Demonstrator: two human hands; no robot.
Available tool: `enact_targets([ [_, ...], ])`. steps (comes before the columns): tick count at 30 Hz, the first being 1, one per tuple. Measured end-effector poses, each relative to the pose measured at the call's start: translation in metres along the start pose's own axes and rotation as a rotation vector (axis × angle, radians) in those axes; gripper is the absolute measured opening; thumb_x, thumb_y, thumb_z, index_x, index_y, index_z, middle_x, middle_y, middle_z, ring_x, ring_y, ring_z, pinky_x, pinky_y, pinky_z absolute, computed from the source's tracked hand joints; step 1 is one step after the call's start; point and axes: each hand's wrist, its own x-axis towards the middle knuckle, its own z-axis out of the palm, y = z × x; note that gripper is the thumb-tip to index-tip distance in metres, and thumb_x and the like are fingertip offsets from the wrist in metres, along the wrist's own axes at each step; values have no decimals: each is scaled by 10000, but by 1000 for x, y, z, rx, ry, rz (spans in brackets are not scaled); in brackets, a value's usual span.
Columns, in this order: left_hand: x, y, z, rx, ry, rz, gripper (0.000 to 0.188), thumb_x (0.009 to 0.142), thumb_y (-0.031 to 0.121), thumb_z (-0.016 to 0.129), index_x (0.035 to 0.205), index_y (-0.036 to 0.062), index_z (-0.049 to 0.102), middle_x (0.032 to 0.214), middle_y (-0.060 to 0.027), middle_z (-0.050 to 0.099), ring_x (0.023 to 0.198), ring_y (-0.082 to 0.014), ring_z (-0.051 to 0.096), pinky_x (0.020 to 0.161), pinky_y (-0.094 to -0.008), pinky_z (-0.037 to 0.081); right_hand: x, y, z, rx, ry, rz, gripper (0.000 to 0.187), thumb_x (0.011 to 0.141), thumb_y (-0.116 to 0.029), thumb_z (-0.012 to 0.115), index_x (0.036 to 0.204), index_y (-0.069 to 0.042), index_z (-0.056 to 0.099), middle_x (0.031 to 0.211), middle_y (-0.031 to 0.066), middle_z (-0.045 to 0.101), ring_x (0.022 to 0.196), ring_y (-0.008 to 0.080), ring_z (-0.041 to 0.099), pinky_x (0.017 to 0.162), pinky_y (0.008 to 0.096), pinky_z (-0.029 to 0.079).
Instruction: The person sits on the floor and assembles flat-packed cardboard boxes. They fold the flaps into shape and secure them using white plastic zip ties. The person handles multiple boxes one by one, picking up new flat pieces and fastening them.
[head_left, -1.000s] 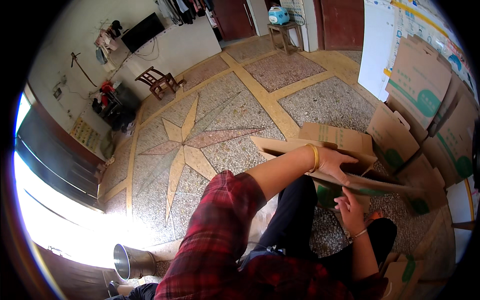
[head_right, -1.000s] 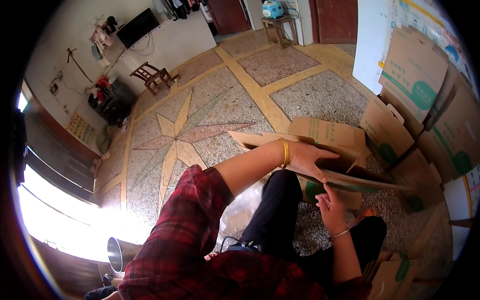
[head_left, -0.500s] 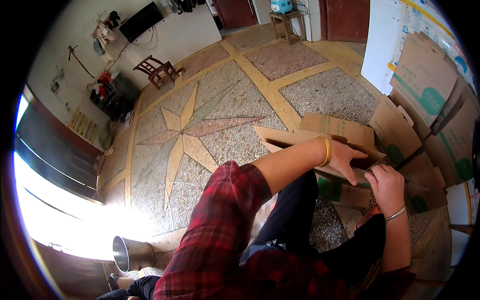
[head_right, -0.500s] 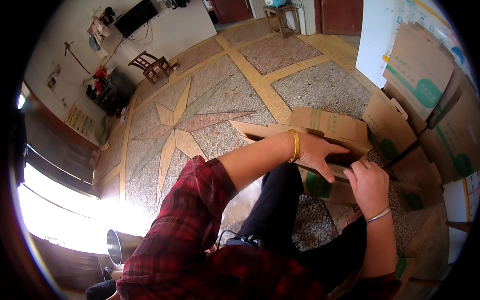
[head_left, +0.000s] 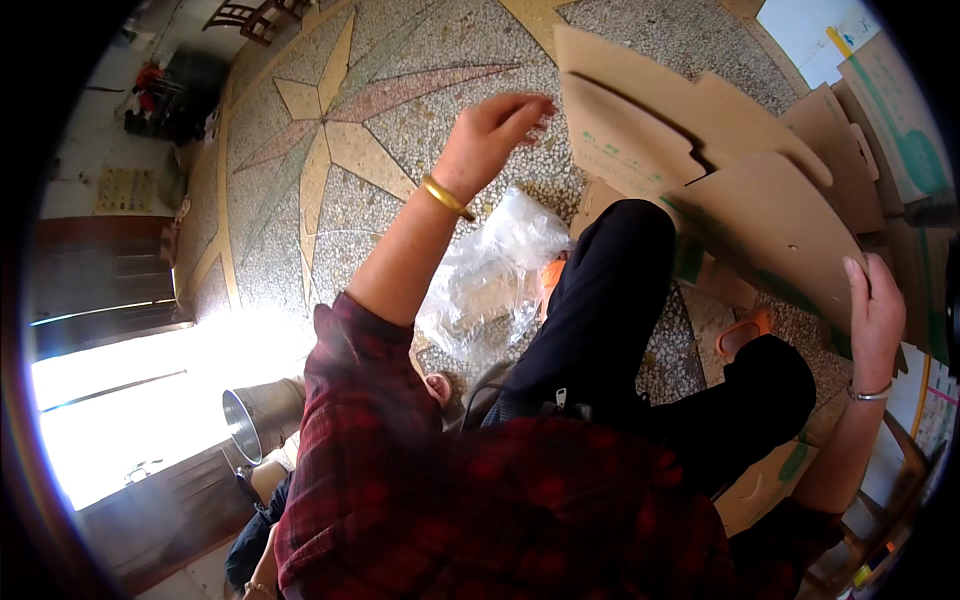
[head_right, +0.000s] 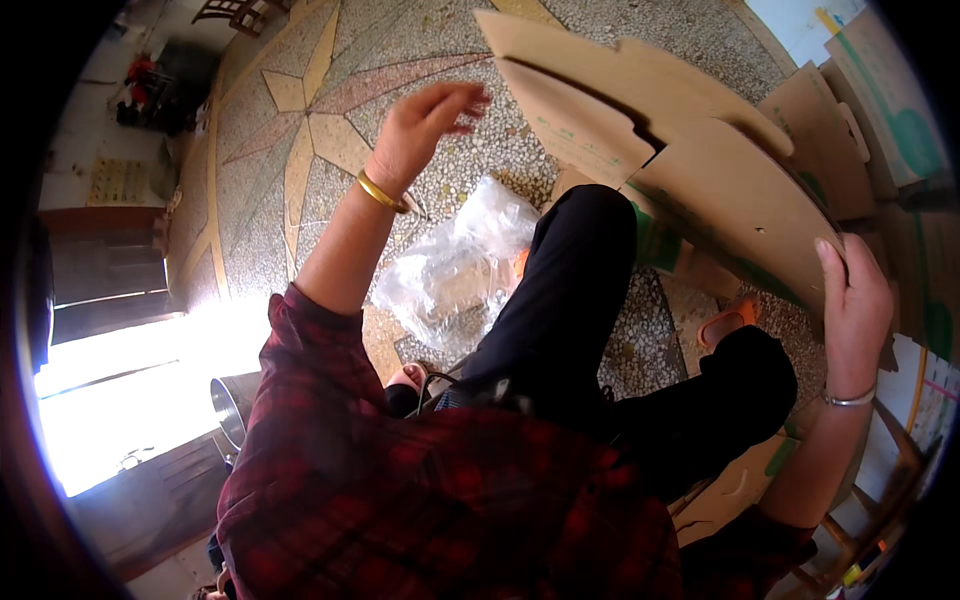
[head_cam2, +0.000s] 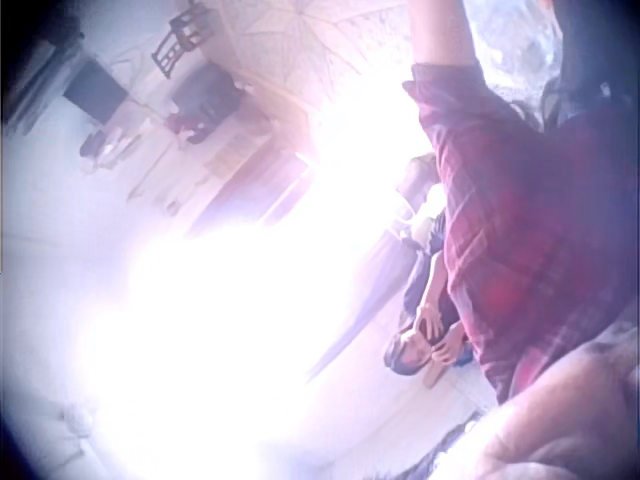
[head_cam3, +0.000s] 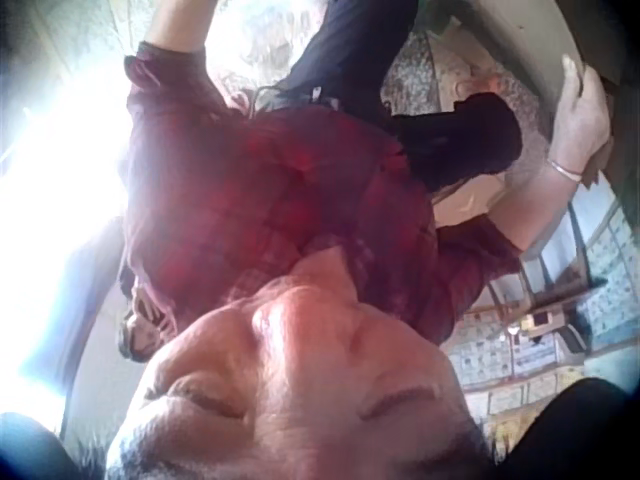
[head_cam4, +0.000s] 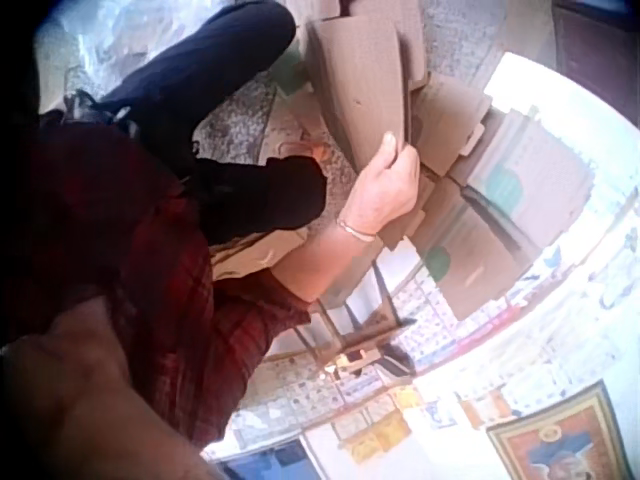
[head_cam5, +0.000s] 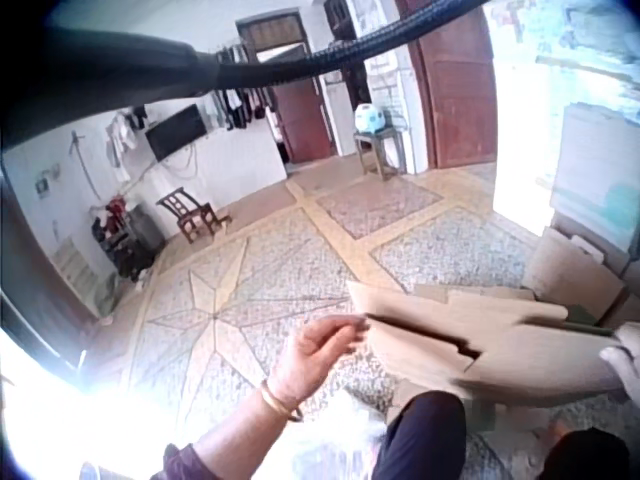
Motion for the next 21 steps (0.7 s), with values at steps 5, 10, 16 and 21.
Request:
enact_targets([
  [5, -75, -211, -35, 108, 48, -532, 297, 824, 271, 548, 993, 40, 627, 850, -80, 633, 720, -132, 585, 648, -251, 490, 3, 15, 0, -47, -30, 3, 199, 899, -167, 491, 940, 22, 535, 774, 130, 549, 670, 183, 499, 654, 271, 415],
  [10, -224, -403, -59, 173, 83, -1047, 358, 800, 294, 561, 1068, 58, 581, 973, -87, 597, 889, -228, 567, 733, -327, 470, 4, 11, 3, -98, -55, 104, 217, 905, -174, 478, 950, 33, 526, 798, 151, 561, 692, 193, 508, 670, 277, 420],
  [16, -317, -444, -29, 149, 596, -1432, 717, 653, 380, 684, 1233, 37, 439, 1171, -228, 498, 1108, -344, 471, 929, -379, 389, 3, 20, 3, -135, -119, 139, 240, 913, -190, 461, 986, 23, 543, 870, 141, 596, 761, 200, 550, 710, 290, 429],
  [21, -316, -419, -22, 87, 1150, -1397, 959, 590, 396, 749, 1330, 17, 271, 1272, -223, 409, 1171, -355, 408, 977, -384, 340, -1, 15, 3, -184, -71, 147, 276, 922, -221, 440, 999, 25, 540, 905, 161, 579, 809, 252, 553, 731, 316, 418],
])
